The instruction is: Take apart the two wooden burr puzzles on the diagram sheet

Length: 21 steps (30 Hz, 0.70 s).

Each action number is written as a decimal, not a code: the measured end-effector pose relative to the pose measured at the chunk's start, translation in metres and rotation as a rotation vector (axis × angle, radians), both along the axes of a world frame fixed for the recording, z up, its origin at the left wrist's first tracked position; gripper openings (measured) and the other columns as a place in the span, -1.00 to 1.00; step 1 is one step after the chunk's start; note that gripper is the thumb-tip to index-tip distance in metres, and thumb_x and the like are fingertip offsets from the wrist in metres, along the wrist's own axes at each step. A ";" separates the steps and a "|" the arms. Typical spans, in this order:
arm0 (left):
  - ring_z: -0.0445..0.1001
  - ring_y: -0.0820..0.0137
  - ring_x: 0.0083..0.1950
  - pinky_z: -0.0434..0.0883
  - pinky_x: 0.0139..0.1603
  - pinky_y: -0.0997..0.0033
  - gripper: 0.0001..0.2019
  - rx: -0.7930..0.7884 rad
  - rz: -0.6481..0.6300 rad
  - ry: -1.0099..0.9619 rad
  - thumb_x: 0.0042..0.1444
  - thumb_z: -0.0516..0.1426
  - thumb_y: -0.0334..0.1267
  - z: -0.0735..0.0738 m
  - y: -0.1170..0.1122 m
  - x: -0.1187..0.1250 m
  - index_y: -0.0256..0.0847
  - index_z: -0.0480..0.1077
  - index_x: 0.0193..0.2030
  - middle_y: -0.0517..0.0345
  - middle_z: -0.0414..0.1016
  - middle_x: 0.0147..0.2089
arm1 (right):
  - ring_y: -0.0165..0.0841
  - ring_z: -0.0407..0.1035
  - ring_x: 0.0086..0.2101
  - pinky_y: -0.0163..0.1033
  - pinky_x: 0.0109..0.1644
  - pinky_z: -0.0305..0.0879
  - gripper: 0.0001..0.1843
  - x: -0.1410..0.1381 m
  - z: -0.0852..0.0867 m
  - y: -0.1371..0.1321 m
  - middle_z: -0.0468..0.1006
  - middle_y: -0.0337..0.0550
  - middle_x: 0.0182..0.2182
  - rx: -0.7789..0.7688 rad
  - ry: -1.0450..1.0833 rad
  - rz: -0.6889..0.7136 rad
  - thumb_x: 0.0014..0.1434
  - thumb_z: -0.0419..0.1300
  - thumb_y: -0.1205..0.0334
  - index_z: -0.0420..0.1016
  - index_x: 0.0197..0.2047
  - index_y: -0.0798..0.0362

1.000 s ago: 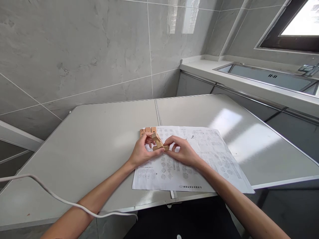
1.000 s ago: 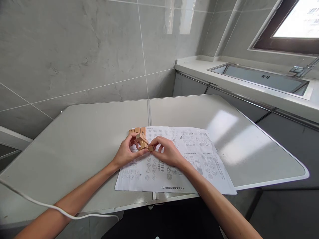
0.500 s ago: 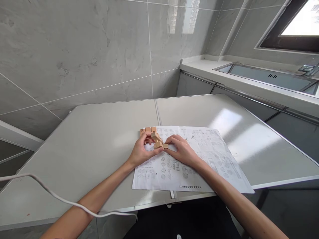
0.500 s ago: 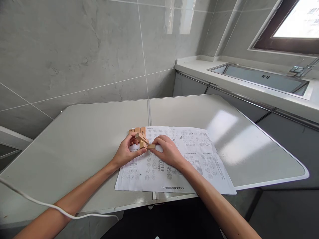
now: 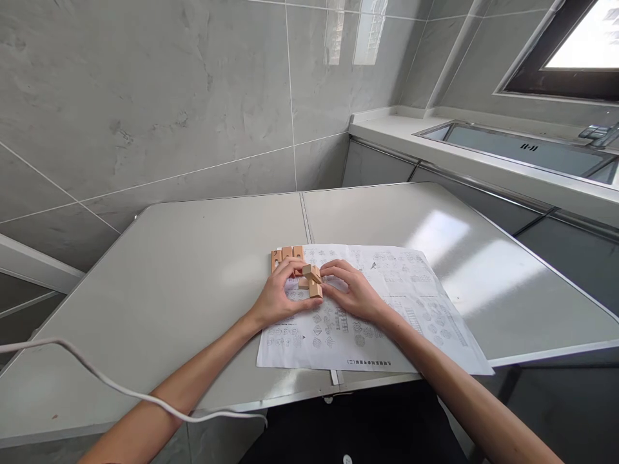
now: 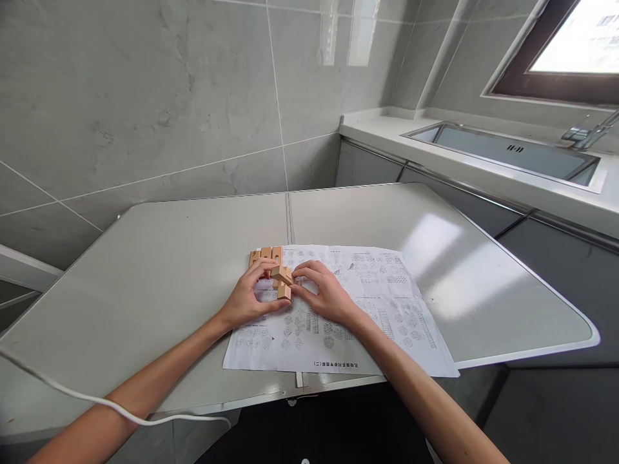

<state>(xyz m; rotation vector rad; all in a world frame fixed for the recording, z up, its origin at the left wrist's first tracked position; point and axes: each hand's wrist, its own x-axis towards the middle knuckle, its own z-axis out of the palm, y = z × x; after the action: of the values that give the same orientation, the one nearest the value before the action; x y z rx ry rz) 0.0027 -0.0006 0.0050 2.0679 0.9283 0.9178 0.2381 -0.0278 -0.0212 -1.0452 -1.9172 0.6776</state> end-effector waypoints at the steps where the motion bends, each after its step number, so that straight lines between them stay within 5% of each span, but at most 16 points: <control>1: 0.49 0.09 0.23 0.49 0.27 0.03 -0.44 0.000 0.000 -0.008 0.04 0.48 0.05 0.000 0.001 0.000 -0.05 0.46 0.11 0.02 0.49 0.16 | -0.11 0.49 0.08 0.10 0.18 0.46 -0.85 0.000 0.001 0.000 0.59 -0.04 0.05 -0.007 0.016 0.012 0.48 0.23 0.11 0.58 0.05 -0.12; 6: 0.53 0.16 0.06 0.54 0.09 0.08 -0.44 0.013 0.066 -0.029 0.05 0.47 -0.01 -0.002 0.007 -0.004 -0.06 0.41 0.11 0.02 0.50 0.14 | -0.13 0.50 0.02 0.05 0.14 0.46 -0.83 0.000 0.008 0.000 0.61 -0.05 -0.01 -0.033 0.076 0.013 0.50 0.18 0.07 0.56 0.01 -0.09; 9: 0.50 0.09 0.15 0.51 0.13 0.02 -0.45 0.103 0.079 -0.008 0.01 0.49 -0.01 -0.001 0.008 -0.009 -0.09 0.38 0.03 -0.04 0.45 0.17 | -0.17 0.50 -0.07 -0.01 0.04 0.45 -0.82 0.000 0.006 0.002 0.63 -0.08 -0.07 -0.034 0.064 -0.090 0.51 0.14 0.07 0.53 -0.05 -0.07; 15: 0.44 -0.07 0.23 0.39 0.28 -0.20 -0.40 0.350 -0.159 0.239 -0.11 0.49 0.06 0.010 0.003 -0.013 -0.09 0.38 -0.03 -0.13 0.44 0.20 | -0.15 0.49 -0.07 0.01 0.02 0.43 -0.85 0.001 -0.006 0.005 0.62 -0.07 -0.08 -0.034 -0.087 -0.248 0.48 0.18 0.08 0.50 -0.09 -0.07; 21: 0.42 -0.13 0.25 0.37 0.31 -0.24 -0.44 0.363 -0.235 0.308 -0.15 0.48 0.08 0.014 0.009 -0.020 -0.09 0.45 -0.08 -0.15 0.48 0.21 | -0.11 0.50 -0.11 0.03 -0.05 0.46 -0.83 0.000 -0.006 0.004 0.63 -0.06 -0.14 -0.014 -0.148 -0.286 0.46 0.20 0.06 0.50 -0.15 -0.06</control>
<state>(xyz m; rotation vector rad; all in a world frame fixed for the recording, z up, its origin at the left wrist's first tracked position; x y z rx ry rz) -0.0174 0.0085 0.0194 2.6193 0.6821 0.6914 0.2381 -0.0240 -0.0270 -1.3786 -1.8376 0.4627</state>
